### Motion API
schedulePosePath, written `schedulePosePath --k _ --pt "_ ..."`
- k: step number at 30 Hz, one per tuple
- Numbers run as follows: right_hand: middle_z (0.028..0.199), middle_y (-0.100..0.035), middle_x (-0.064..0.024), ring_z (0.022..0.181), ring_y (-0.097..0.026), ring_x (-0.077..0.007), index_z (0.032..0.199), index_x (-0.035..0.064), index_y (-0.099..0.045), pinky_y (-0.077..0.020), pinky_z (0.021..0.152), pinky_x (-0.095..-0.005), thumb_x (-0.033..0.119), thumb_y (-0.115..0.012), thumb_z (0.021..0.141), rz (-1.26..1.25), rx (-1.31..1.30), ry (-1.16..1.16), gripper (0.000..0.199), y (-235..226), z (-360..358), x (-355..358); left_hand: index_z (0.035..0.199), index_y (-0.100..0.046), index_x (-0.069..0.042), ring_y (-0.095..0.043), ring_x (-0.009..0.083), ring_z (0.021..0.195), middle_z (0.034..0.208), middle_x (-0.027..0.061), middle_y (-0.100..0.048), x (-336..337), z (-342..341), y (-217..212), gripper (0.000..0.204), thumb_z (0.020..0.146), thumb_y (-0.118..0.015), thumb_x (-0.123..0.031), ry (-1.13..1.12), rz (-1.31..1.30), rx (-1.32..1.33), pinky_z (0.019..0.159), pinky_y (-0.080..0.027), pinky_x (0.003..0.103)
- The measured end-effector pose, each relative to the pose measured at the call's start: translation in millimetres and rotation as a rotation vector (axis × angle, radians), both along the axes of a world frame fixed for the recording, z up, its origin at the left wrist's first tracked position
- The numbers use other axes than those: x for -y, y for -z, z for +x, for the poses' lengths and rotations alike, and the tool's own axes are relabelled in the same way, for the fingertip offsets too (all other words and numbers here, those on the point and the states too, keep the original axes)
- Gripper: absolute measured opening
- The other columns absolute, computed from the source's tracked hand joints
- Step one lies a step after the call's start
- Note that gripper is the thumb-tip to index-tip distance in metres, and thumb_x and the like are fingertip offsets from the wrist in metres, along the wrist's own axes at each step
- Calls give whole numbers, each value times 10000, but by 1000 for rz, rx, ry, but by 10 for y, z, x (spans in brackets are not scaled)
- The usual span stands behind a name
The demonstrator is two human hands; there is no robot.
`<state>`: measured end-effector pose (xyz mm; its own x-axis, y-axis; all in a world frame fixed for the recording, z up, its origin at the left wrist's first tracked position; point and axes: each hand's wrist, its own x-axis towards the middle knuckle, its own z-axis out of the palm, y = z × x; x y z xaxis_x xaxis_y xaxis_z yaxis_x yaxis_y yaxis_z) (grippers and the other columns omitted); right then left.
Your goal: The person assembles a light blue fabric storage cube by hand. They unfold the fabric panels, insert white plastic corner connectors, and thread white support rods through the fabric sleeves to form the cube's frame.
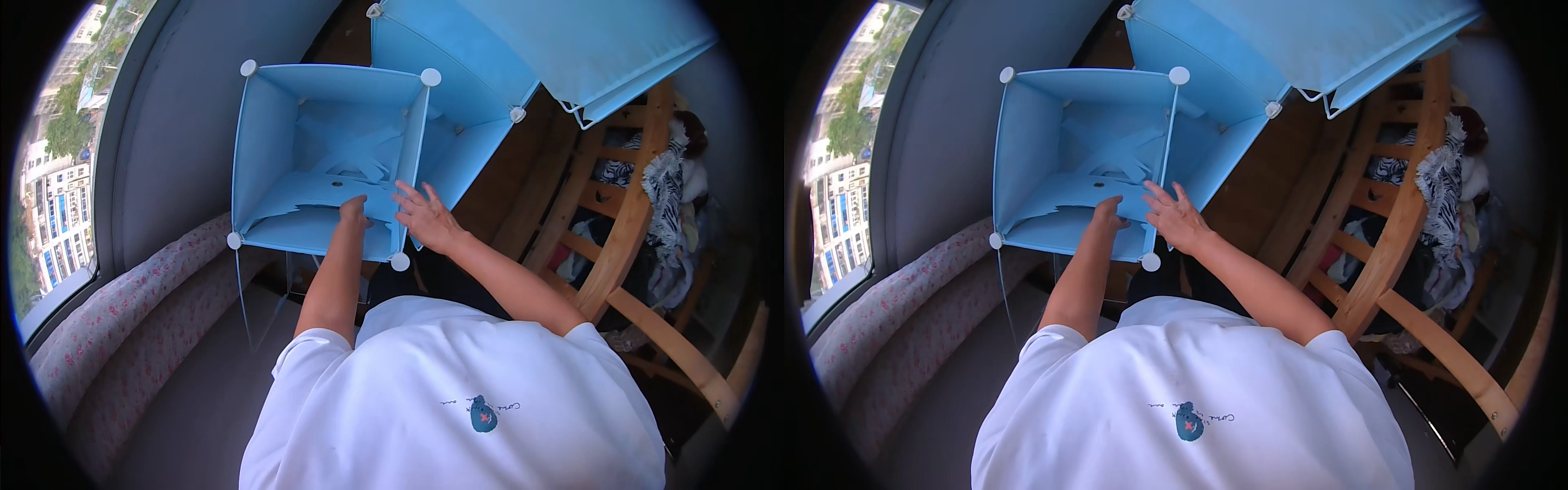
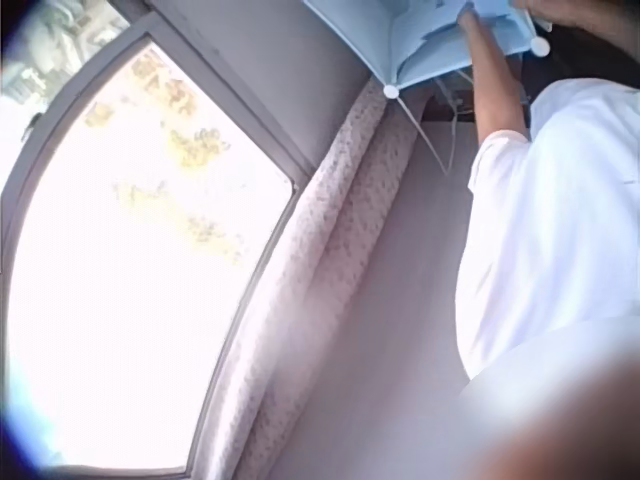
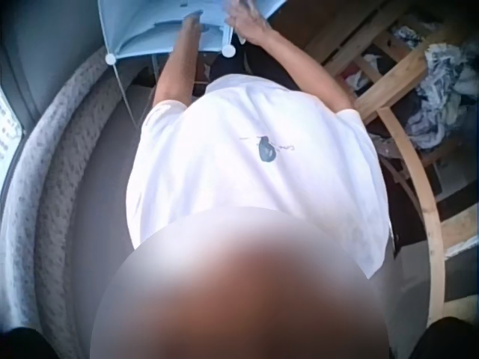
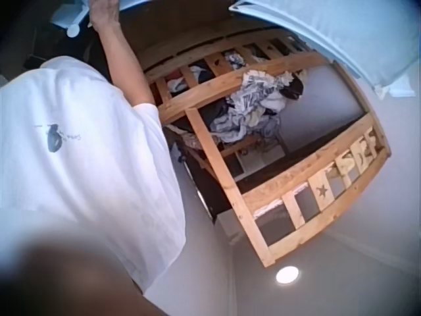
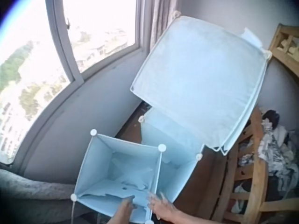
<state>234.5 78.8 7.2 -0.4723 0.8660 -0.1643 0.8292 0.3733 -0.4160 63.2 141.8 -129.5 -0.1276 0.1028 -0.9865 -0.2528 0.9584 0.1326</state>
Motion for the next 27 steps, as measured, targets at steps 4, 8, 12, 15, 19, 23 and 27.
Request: schedulePosePath --k 4,8,12,15,19,23,27 --pt "1276 -446 -68 1318 -214 -237 858 83 -600 -271 1005 -530 105 -551 767 -19 45 21 106 14 -2 2 1253 -361 -33 -451 377 1105 1255 187 -418 18 136 218 450 838 -530 -63 -212 -96 78 854 -373 616" --pt "1309 -422 -55 1318 -217 -232 914 98 -602 -270 1015 -511 89 -523 787 -26 -5 40 150 61 -21 24 1165 -442 -20 -524 330 1002 1131 175 -502 66 128 440 331 843 -519 -21 -468 -22 88 809 -451 521" --pt "1312 -420 -53 1320 -211 -230 908 96 -603 -273 1014 -506 95 -511 803 -30 30 34 140 49 -25 -21 1114 -463 -3 -542 283 944 1076 133 -529 -158 239 294 281 840 -524 12 -349 208 125 766 -472 476" --pt "1286 -441 -63 1321 -202 -228 896 82 -605 -287 991 -523 127 -519 794 -36 -3 64 141 81 -9 -20 1103 -476 -2 -557 262 897 1042 109 -548 -307 355 114 285 826 -537 30 -375 370 196 733 -476 441" --pt "1285 -440 -62 1321 -202 -223 950 89 -599 -301 980 -520 104 -513 790 24 31 45 183 152 -1 7 1061 -548 -24 -592 260 817 956 118 -606 -364 448 -70 254 811 -554 19 -230 501 24 714 -471 360" --pt "1281 -443 -54 1321 -202 -223 978 95 -596 -306 976 -518 93 -509 786 46 60 38 210 179 -7 14 946 -632 -52 -613 300 796 873 159 -635 -404 426 -433 211 757 -555 1 765 906 -524 703 -478 361" --pt "1282 -439 -50 1323 -196 -222 985 96 -595 -299 981 -518 85 -504 786 17 56 34 219 108 7 -6 901 -656 -84 -611 338 776 834 158 -636 -353 300 -332 231 722 -530 -9 1103 1163 -682 689 -481 401"
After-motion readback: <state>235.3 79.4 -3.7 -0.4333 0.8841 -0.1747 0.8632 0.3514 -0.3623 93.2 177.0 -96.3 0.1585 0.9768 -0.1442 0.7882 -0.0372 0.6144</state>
